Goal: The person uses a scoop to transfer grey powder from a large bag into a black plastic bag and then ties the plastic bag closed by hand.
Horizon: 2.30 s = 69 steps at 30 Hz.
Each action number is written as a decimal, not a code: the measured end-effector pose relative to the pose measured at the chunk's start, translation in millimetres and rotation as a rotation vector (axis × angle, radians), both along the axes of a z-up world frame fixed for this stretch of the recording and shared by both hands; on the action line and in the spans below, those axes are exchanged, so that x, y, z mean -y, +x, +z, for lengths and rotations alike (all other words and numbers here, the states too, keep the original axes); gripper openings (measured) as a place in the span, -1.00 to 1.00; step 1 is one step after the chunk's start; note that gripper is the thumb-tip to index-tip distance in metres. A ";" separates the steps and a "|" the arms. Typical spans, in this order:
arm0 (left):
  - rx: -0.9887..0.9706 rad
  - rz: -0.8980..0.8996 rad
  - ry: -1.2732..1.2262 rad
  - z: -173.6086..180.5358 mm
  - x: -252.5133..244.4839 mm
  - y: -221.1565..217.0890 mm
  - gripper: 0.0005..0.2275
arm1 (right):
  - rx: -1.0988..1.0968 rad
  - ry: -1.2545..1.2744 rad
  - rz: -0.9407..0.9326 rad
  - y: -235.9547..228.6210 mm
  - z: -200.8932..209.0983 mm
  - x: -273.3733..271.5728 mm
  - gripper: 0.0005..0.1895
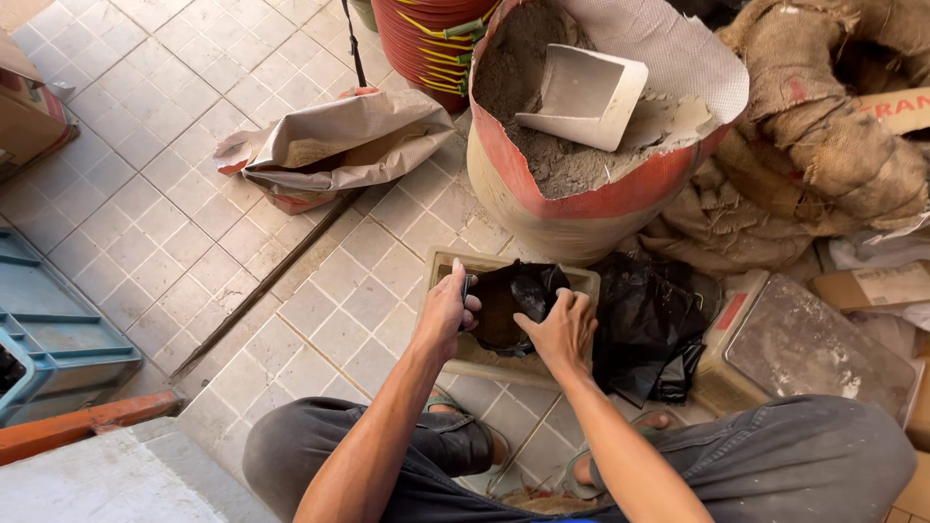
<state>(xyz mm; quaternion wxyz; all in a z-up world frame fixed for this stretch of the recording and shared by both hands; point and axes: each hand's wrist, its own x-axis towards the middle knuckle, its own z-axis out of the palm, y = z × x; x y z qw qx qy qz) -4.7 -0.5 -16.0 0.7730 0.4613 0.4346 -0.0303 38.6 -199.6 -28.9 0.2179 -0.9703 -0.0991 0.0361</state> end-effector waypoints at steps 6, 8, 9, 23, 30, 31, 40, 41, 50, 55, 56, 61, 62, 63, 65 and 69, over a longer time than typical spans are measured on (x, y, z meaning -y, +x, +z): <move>-0.055 0.023 0.012 2.7 8.2 0.0 -0.53 | -0.262 0.408 -0.196 24.8 -12.3 8.8 -0.84; -0.069 0.005 0.018 13.6 14.9 1.6 -0.53 | -0.353 0.458 -0.272 22.8 -14.9 16.2 -0.79; -0.064 -0.005 0.035 20.1 17.2 10.4 -0.53 | -0.427 0.522 -0.334 28.8 -15.5 19.3 -0.71; 0.340 -0.235 0.212 263.7 110.7 18.4 -0.59 | -0.321 0.793 -0.264 30.6 220.3 146.6 -0.71; 0.531 -0.480 0.112 336.5 219.8 65.5 -0.62 | -0.006 0.975 -0.345 51.5 265.4 304.5 -0.77; 0.532 -0.504 0.112 327.4 238.6 79.9 -0.62 | 0.005 0.981 -0.366 54.3 268.5 321.9 -0.77; 0.251 -0.669 0.020 234.9 416.0 173.0 -0.50 | 0.167 0.658 -0.780 79.1 206.0 486.4 -0.71; 0.242 -0.689 0.018 221.7 432.2 178.8 -0.45 | 0.193 0.653 -0.824 79.2 191.6 499.3 -0.77; 0.263 -0.788 0.027 156.1 498.2 194.4 -0.71 | 0.326 0.387 -0.862 70.6 116.2 551.2 -0.83; 0.267 -0.845 0.169 134.8 508.4 194.4 -0.74 | 0.238 0.300 -0.904 71.4 106.9 554.5 -0.68; 0.234 -0.912 0.320 135.0 508.1 192.2 -0.71 | 0.224 0.272 -0.909 71.4 103.5 556.6 -0.65; 0.155 -1.011 0.576 108.4 510.4 188.3 -0.65 | 0.170 0.241 -0.917 71.3 101.0 556.9 -0.61; 0.147 -0.988 0.550 96.9 510.0 188.3 -0.70 | 0.188 0.324 -0.922 71.1 100.6 555.5 -0.58; 0.143 -0.966 0.525 85.9 509.6 189.5 -0.70 | 0.209 0.409 -0.927 71.9 100.5 554.2 -0.55; 0.145 -0.952 0.519 96.6 505.5 184.2 -0.69 | 0.211 0.412 -0.929 71.2 102.0 553.8 -0.48; 0.167 -0.916 0.536 100.4 501.3 180.9 -0.63 | 0.186 0.430 -0.940 69.5 112.3 547.8 -0.39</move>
